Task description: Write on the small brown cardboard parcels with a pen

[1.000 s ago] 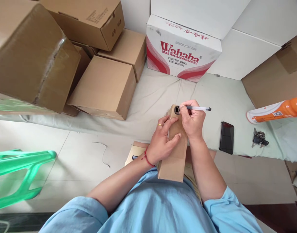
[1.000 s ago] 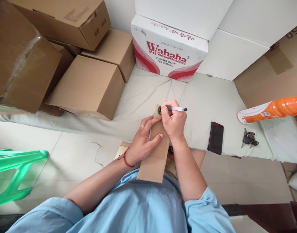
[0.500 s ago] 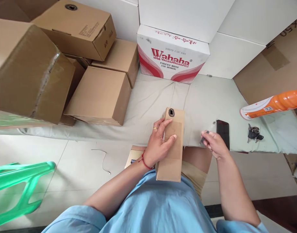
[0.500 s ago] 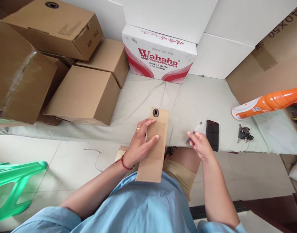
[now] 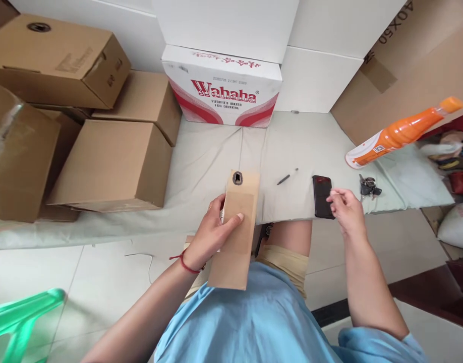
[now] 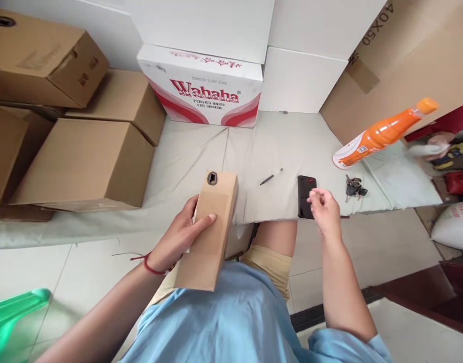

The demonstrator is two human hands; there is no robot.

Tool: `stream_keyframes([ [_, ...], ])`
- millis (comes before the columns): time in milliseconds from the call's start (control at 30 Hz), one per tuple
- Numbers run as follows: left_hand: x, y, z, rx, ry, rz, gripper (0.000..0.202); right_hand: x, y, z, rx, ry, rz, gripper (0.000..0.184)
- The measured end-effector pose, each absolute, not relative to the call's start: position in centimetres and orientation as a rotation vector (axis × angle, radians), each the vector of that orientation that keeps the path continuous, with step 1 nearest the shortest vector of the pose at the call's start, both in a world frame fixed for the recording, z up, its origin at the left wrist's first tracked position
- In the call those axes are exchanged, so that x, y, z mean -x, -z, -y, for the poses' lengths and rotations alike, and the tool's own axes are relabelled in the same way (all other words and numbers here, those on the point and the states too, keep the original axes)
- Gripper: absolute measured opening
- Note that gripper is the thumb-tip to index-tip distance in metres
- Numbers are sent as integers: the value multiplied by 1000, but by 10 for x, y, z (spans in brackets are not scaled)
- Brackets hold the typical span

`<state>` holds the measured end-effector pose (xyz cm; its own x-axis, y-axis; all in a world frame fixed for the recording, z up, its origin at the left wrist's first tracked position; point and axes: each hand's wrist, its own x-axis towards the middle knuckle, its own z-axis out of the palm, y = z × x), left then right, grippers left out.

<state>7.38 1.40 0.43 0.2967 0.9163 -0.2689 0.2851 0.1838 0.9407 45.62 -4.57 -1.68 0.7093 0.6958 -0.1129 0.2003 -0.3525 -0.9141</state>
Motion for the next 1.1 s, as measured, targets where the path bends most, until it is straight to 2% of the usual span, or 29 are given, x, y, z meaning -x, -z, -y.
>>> stream_keyframes([
  [133,-81,-9,-15,-1285,-626,-1221,67,-499,44,95,1950,-419,324,50],
  [333,-99,-2,-33,-1280,-729,-1245,59,-490,88,124,1884,-666,115,58],
  [467,-113,8,-50,-1290,-839,-1333,67,-476,103,114,1791,-730,71,59],
  [667,-124,12,-47,-1217,-972,-1374,67,-478,98,109,1752,-848,44,50],
  [800,-101,14,-27,-1140,-1068,-1392,55,-477,90,116,1767,-951,65,50],
  [900,-68,16,-7,-1111,-1026,-1460,39,-476,85,118,1780,-975,62,54],
  [1100,-22,32,36,-989,-754,-1473,51,-477,78,100,1745,-1012,64,60],
])
